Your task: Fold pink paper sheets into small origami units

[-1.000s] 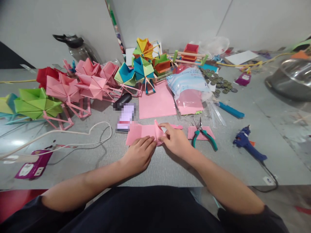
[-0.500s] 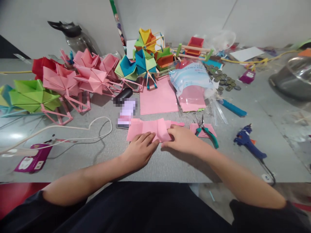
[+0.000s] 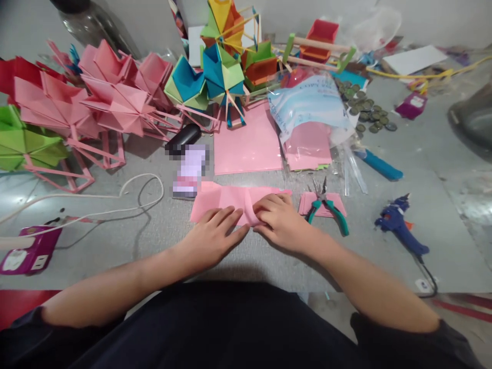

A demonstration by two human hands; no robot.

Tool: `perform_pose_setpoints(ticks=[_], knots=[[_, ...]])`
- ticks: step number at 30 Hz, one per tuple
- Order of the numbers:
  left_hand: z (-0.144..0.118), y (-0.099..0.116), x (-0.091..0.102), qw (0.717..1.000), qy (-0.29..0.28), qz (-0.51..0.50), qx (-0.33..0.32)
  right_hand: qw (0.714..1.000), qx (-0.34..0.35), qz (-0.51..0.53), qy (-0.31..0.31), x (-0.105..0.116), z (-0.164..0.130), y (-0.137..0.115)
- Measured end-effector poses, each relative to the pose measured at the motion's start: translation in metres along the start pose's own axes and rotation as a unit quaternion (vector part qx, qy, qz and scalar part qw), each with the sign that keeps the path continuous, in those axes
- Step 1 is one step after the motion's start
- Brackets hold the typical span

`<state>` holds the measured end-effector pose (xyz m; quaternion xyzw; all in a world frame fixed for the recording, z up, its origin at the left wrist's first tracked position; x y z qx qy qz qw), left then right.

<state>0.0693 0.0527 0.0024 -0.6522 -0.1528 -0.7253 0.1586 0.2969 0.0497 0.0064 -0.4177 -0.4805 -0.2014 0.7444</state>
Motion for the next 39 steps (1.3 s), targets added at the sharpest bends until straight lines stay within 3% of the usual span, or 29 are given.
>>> perform_pose_setpoints(ticks=[18,31,39], knots=[[0.003,0.002,-0.001,1.0,-0.001,0.017,-0.006,0.999,0.048,0.013,0.021,-0.012,0.005,0.008],[0.002,0.001,-0.002,1.0,-0.007,0.008,-0.007,0.998,0.005,0.057,0.019,-0.014,0.008,0.006],[0.005,-0.004,-0.001,0.999,-0.045,-0.014,-0.002,0.996,-0.019,0.071,0.046,-0.017,0.008,0.002]])
Point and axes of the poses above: each hand's wrist, its own z-axis towards the middle knuckle, its own x-axis out of the back of the hand, y = z × x, the point moved 3 cm from there along z, towards the middle knuckle, and after that the axes turned 3 degrees about y, right-handed, at the moved point
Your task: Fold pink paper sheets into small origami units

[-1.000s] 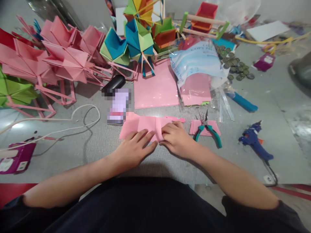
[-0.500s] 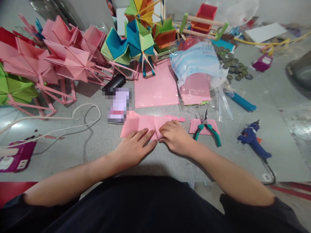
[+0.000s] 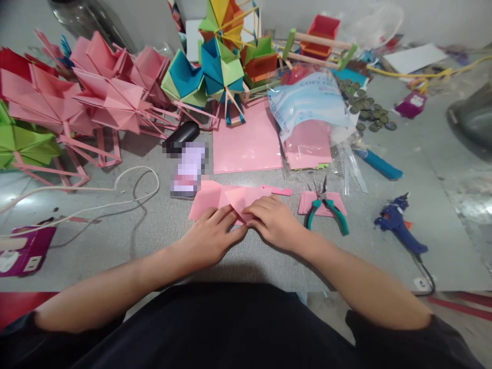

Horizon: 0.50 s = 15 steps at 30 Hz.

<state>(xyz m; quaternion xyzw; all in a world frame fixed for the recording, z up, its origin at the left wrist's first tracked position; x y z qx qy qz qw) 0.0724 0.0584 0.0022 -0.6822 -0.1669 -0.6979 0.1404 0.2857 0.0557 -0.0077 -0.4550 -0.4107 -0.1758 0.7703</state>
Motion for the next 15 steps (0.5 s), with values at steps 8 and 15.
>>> perform_pose_setpoints(ticks=[8,15], knots=[[0.0004,0.0,0.0007,1.0,-0.011,0.002,-0.005,1.0,0.009,0.0,0.002,-0.0012,0.0005,0.0012],[0.002,0.0018,0.002,1.0,-0.006,0.005,-0.007,1.0,0.004,0.006,-0.011,0.0006,0.003,0.0021]])
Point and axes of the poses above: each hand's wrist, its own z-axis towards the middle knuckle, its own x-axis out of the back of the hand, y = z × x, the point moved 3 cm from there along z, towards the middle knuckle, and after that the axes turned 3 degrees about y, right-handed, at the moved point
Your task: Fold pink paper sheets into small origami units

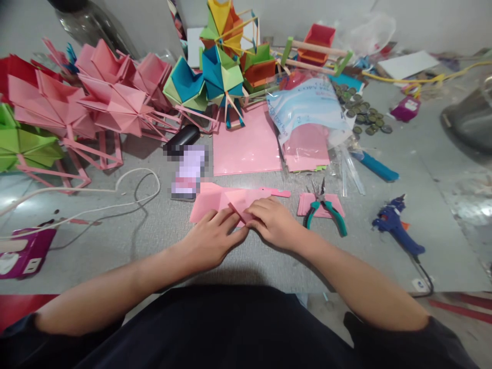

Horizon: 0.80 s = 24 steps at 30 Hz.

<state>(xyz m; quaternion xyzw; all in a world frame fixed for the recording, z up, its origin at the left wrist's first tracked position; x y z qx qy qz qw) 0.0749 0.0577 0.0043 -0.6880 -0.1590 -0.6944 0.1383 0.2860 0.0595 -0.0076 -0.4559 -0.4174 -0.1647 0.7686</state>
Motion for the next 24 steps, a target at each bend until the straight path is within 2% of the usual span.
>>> perform_pose_setpoints(ticks=[7,12,19,22,24], knots=[[0.0,-0.002,-0.002,1.0,0.023,0.005,-0.008,0.999,0.005,0.032,0.021,0.0,0.001,-0.001],[-0.002,0.002,0.0,0.998,0.058,0.006,-0.006,0.999,-0.031,0.038,0.008,-0.001,0.004,0.003],[-0.006,0.003,0.005,0.989,0.132,-0.021,0.059,0.998,-0.057,0.026,0.001,-0.001,0.011,-0.003],[-0.007,0.004,0.006,0.987,0.13,-0.018,0.087,0.998,-0.06,0.017,0.003,-0.002,0.012,-0.004],[-0.007,0.005,0.005,0.989,0.105,-0.011,0.104,0.998,-0.059,0.014,0.007,-0.003,0.011,-0.004]])
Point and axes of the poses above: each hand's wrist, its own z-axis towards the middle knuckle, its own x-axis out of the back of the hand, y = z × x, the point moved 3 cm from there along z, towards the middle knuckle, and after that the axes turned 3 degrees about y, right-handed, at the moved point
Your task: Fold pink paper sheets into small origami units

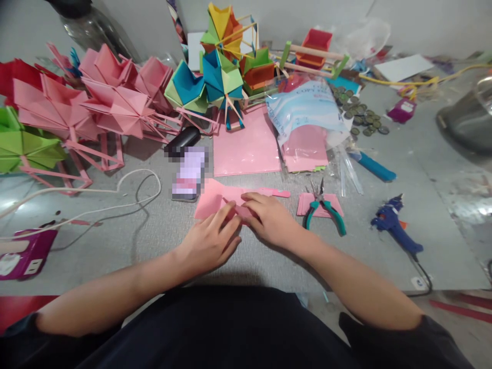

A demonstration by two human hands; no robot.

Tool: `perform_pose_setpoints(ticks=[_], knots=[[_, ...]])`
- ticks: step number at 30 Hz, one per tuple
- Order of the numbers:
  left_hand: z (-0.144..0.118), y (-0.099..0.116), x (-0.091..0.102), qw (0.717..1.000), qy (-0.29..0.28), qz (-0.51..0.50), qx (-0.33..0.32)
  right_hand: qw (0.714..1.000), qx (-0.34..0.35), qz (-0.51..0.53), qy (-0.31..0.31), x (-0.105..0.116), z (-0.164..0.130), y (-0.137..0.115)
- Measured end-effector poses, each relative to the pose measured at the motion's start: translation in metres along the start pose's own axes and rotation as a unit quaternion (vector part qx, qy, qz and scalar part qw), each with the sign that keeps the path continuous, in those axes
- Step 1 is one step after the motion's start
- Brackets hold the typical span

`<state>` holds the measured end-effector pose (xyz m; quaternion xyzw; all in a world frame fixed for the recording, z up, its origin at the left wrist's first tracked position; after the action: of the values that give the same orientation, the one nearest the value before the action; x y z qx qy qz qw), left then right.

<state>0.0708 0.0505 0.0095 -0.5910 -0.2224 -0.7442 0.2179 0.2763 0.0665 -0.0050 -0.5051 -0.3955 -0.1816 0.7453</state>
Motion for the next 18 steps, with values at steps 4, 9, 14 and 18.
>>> perform_pose_setpoints(ticks=[4,9,14,18], knots=[[0.0014,0.0023,-0.0029,0.998,-0.061,-0.001,0.019,1.0,-0.001,-0.015,0.009,-0.0007,-0.0018,-0.0005],[0.0046,0.0017,-0.0024,0.995,-0.092,-0.013,0.026,0.998,-0.013,-0.066,0.007,0.001,-0.0042,-0.0035],[0.0063,0.0017,-0.0039,0.994,-0.1,-0.019,0.038,0.997,-0.009,-0.072,0.004,0.0016,-0.0052,-0.0031],[0.0068,0.0017,-0.0064,0.994,-0.103,-0.025,0.037,0.997,-0.018,-0.072,0.015,0.0006,-0.0062,0.0003]])
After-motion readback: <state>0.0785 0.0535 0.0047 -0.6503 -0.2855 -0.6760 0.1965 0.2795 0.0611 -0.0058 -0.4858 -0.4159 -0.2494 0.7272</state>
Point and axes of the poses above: each hand's wrist, its own z-axis towards the middle knuckle, its own x-axis out of the back of the hand, y = z × x, the point moved 3 cm from there along z, towards the middle knuckle, and after that the axes turned 3 degrees about y, right-handed, at the moved point
